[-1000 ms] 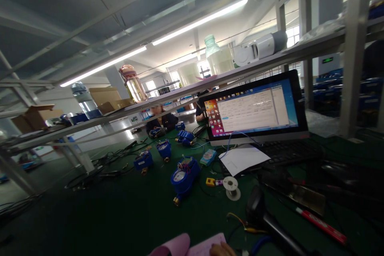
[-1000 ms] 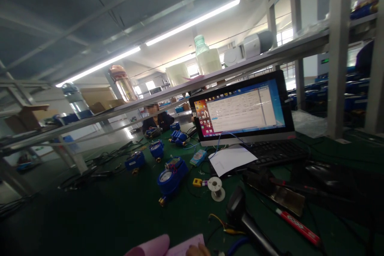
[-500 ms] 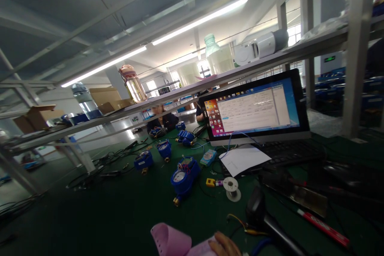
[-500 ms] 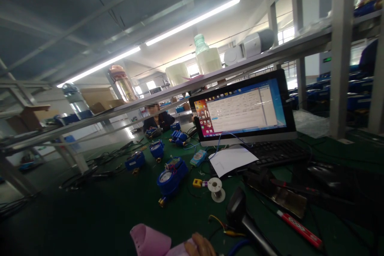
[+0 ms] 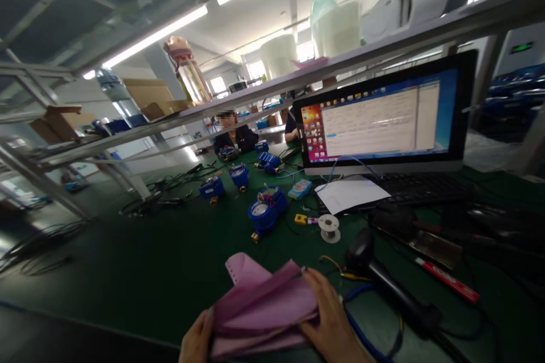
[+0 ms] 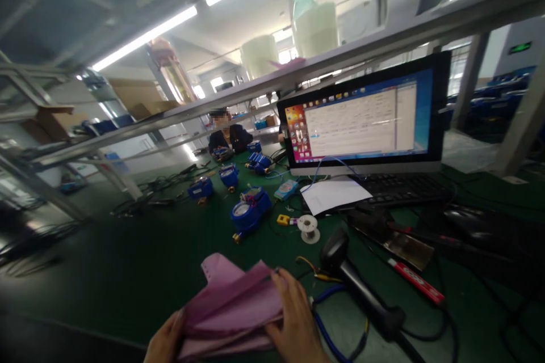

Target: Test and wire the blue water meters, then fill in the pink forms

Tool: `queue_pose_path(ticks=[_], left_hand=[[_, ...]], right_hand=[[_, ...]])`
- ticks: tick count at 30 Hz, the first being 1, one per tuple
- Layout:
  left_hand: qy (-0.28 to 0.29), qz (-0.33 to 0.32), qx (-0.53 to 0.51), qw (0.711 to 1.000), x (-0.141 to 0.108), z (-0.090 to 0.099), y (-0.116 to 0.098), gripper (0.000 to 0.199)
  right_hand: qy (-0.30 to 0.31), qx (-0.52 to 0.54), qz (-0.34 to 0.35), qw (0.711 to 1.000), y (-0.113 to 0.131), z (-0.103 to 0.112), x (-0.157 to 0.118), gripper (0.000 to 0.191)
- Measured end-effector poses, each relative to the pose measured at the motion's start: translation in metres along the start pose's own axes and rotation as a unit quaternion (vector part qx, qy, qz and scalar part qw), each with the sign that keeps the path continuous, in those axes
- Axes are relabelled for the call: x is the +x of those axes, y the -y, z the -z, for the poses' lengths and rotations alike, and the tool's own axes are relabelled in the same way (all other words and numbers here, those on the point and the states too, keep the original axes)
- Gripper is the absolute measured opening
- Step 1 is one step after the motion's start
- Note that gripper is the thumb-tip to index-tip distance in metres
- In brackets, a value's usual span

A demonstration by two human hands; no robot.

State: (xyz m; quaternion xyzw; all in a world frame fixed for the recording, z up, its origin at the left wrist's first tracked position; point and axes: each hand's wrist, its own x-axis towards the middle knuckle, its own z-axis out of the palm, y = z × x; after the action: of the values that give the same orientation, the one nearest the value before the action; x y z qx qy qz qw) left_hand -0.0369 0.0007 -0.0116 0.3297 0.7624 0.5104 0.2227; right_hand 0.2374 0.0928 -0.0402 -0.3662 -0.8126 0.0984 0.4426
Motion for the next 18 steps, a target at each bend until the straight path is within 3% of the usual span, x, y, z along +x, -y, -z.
queue_pose_path(ticks=[3, 6, 10, 18], left_hand=[[0.024, 0.032, -0.085, 0.996, 0.0, -0.002, 0.005, 0.05], [0.021, 0.026, -0.138, 0.99, -0.002, -0.006, 0.007, 0.044], [0.001, 0.042, -0.16, 0.986, 0.001, -0.011, 0.012, 0.044], [-0.033, 0.031, -0.17, 0.984, 0.003, -0.015, 0.009, 0.04]], right_hand=[[0.009, 0.027, -0.035, 0.999, 0.009, 0.011, 0.006, 0.073], [0.027, 0.032, -0.02, 0.999, 0.01, 0.015, 0.01, 0.057], [0.046, 0.027, 0.018, 0.998, 0.005, 0.014, 0.01, 0.032], [0.074, 0.052, 0.07, 0.993, 0.001, 0.011, 0.01, 0.013]])
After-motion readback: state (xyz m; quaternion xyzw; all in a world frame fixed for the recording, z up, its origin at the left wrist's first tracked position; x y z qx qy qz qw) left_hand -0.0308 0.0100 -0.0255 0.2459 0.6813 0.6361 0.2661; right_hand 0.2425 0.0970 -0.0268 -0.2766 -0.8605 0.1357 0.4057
